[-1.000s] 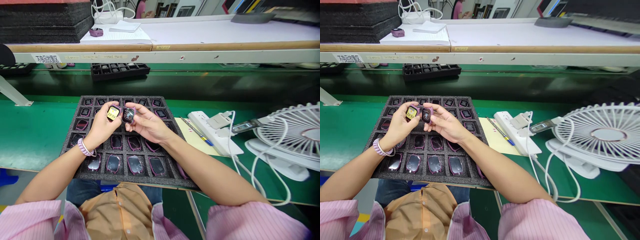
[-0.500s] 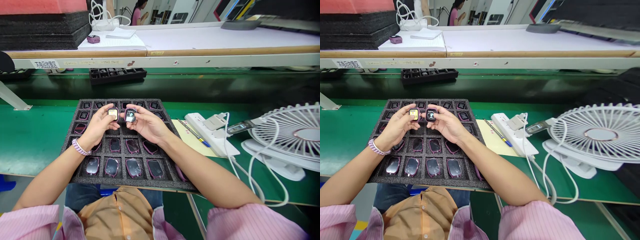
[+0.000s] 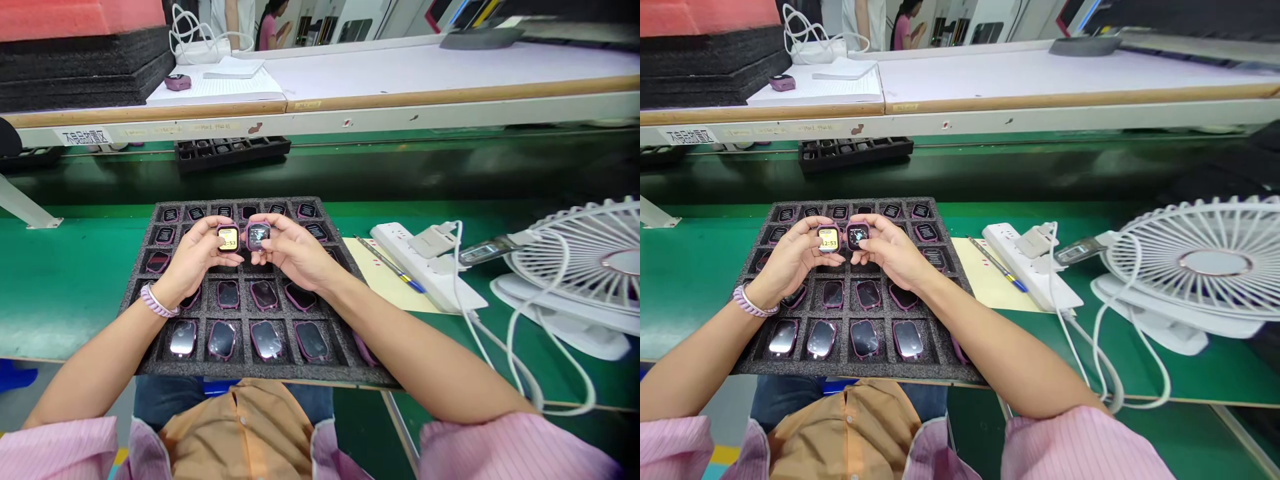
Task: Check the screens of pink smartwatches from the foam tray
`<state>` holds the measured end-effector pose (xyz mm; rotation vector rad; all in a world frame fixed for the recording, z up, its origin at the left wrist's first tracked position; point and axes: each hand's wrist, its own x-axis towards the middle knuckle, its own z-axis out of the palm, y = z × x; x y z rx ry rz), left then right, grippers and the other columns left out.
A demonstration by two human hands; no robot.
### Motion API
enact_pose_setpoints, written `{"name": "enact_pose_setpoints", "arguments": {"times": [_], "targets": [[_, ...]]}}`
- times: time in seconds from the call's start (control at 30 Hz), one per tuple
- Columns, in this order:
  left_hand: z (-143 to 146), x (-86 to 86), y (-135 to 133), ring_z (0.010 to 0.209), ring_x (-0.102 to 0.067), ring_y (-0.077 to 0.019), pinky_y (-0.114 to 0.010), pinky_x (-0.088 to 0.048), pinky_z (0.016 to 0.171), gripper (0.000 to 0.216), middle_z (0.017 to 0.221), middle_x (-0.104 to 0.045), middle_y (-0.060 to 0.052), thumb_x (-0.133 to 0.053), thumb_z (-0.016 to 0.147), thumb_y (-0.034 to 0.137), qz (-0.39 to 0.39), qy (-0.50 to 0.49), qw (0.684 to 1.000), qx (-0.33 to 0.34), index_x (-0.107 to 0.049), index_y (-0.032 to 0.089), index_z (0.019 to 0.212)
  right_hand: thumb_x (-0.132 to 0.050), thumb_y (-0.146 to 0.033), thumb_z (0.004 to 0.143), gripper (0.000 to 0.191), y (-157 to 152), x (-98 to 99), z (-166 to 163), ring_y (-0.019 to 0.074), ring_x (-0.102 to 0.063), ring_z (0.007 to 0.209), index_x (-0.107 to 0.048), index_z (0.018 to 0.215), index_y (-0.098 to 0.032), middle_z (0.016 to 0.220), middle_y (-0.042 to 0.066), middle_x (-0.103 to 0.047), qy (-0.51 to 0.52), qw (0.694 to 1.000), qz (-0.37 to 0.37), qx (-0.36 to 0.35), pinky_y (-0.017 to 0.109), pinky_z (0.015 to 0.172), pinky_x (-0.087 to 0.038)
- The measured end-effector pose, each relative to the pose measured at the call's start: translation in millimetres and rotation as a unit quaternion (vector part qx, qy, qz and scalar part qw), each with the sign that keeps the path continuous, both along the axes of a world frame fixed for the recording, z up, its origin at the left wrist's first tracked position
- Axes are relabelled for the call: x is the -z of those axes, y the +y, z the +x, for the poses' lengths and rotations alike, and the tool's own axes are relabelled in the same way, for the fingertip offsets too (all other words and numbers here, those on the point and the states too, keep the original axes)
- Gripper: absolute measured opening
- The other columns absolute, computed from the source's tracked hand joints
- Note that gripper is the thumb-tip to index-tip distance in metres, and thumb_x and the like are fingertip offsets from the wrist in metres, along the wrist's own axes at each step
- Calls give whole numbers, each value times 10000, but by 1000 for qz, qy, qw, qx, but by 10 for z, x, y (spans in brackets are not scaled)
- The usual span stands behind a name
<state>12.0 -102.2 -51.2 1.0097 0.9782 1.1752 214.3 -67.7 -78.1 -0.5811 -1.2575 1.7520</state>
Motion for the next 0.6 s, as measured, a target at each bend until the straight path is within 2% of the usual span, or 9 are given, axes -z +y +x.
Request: {"name": "enact_pose_setpoints", "arguments": {"times": [0.1,0.3,0.5,0.6], "targets": [[4,3,-7,650,-766,-165,-258,-670,665,423,924,-729,9,-742,723,224,10,0,1000,5,-602,171,1119,-793,-196,757,478,3,4,1,132,-709,672,-609,1198,-198,939,-18,-731,3,1000,11,-6,252,641,-540],[18,-2,-19,634,-767,-169,-260,-680,668,440,917,-718,30,-756,688,215,16,7,1000,6,-614,168,1102,-793,-197,779,465,-2,12,-1,121,-708,673,-606,1204,-193,1011,7,-748,-1,1000,26,-13,247,641,-544],[25,3,-27,643,-767,-162,-258,-684,666,444,932,-715,23,-752,689,212,22,15,1000,7,-613,165,1108,-815,-256,819,432,11,27,-3,129,-698,664,-614,1196,-191,885,-18,-711,-10,999,36,-7,247,630,-542],[25,-3,-31,646,-768,-162,-258,-687,668,448,929,-717,21,-747,691,208,25,19,999,9,-611,162,1116,-838,-287,830,446,14,41,-4,124,-689,663,-611,1201,-190,959,6,-726,-13,999,41,-4,254,621,-550]]}}
